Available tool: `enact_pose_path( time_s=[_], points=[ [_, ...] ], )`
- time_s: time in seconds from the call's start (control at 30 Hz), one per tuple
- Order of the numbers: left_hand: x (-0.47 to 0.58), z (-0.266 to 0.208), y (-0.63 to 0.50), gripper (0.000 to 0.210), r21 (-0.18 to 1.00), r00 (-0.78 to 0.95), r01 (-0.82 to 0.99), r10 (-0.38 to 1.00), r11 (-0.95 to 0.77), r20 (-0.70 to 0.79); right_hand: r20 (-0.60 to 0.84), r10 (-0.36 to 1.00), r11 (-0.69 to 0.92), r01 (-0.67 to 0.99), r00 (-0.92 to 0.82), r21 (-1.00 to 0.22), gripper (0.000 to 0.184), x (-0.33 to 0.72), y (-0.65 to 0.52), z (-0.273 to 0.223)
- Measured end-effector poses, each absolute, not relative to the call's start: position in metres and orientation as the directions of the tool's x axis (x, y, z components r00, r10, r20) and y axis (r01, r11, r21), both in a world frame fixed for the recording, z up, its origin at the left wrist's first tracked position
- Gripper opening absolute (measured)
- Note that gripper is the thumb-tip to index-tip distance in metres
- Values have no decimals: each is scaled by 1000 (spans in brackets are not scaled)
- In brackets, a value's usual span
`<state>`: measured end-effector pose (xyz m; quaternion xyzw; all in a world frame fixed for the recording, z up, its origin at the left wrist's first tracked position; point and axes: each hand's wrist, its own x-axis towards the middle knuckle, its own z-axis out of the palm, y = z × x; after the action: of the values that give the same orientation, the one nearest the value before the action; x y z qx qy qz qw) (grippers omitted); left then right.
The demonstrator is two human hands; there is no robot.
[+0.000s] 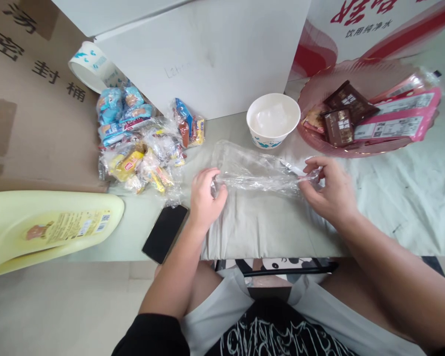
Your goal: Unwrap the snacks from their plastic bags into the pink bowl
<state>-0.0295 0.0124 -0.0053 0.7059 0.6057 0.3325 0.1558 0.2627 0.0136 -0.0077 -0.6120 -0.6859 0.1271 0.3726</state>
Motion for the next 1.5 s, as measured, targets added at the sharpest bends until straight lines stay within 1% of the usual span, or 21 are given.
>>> enact_pose_path(
  time_s=[0.1,0.17,0.37,0.43,0.5,0.53,0.6,0.7,0.73,0.8,0.87,0.93,1.0,1.03,1.1,1.17,1.2,1.27,1.37,1.4,1.5],
  points=[
    [-25,-13,13,43,507,167,819,956,-270,239,350,936,217,742,26,-635,29,262,13,-8],
    [-24,-16,13,45,478,195,833,956,-279,219,354,935,224,741,21,-634,28,262,13,-9],
    [-26,-18,11,53,461,76,872,977,-162,201,367,930,227,751,23,-620,26,263,12,-10],
    [-25,-15,10,42,477,46,869,981,-133,189,367,930,229,751,20,-619,25,262,12,-9],
    [-24,-10,9,20,543,39,830,984,-130,176,364,931,231,747,15,-624,25,262,12,-8],
    [-24,-6,8,14,600,45,788,986,-135,162,362,932,233,742,13,-628,25,262,11,-8],
    [-23,1,9,18,753,69,646,992,-126,107,360,933,240,731,8,-638,26,262,12,-7],
    [-25,11,10,26,954,100,299,995,-20,-10,380,925,255,704,22,-663,31,263,11,-8],
    [-25,13,10,29,984,109,173,992,41,-61,387,921,252,692,42,-676,34,263,11,-9],
    [-27,17,9,34,984,156,-24,973,175,-170,396,913,236,668,95,-705,40,263,11,-10],
    [-29,19,8,35,958,230,-92,942,272,-245,398,912,243,655,96,-715,40,263,11,-9],
    [-30,17,8,29,970,255,-28,940,240,-225,425,905,316,648,14,-694,28,263,12,-6],
    [-30,14,8,24,989,180,128,978,81,-103,467,880,419,599,-84,-682,10,262,12,-4],
    [-30,12,8,26,971,131,237,991,-17,-15,475,874,446,558,-103,-700,7,262,11,-2],
    [-30,11,9,27,864,77,471,984,-178,161,441,894,421,476,-77,-772,12,261,9,-1],
    [-33,11,9,11,731,94,626,957,-270,273,350,937,318,430,-6,-845,13,260,7,0],
    [-34,12,9,5,688,110,660,945,-301,308,295,955,255,417,34,-872,15,260,6,1],
    [-37,13,9,8,672,128,651,924,-353,361,176,980,124,398,98,-909,21,259,5,3],
    [-39,13,9,11,764,153,525,925,-375,349,-1,988,-70,431,157,-900,17,257,6,8],
    [-38,12,10,10,810,141,478,940,-339,310,-28,985,-105,458,172,-883,17,256,7,9],
    [-35,9,12,23,913,27,390,993,-119,117,-35,980,-132,513,195,-848,33,256,9,11]
  ],
)
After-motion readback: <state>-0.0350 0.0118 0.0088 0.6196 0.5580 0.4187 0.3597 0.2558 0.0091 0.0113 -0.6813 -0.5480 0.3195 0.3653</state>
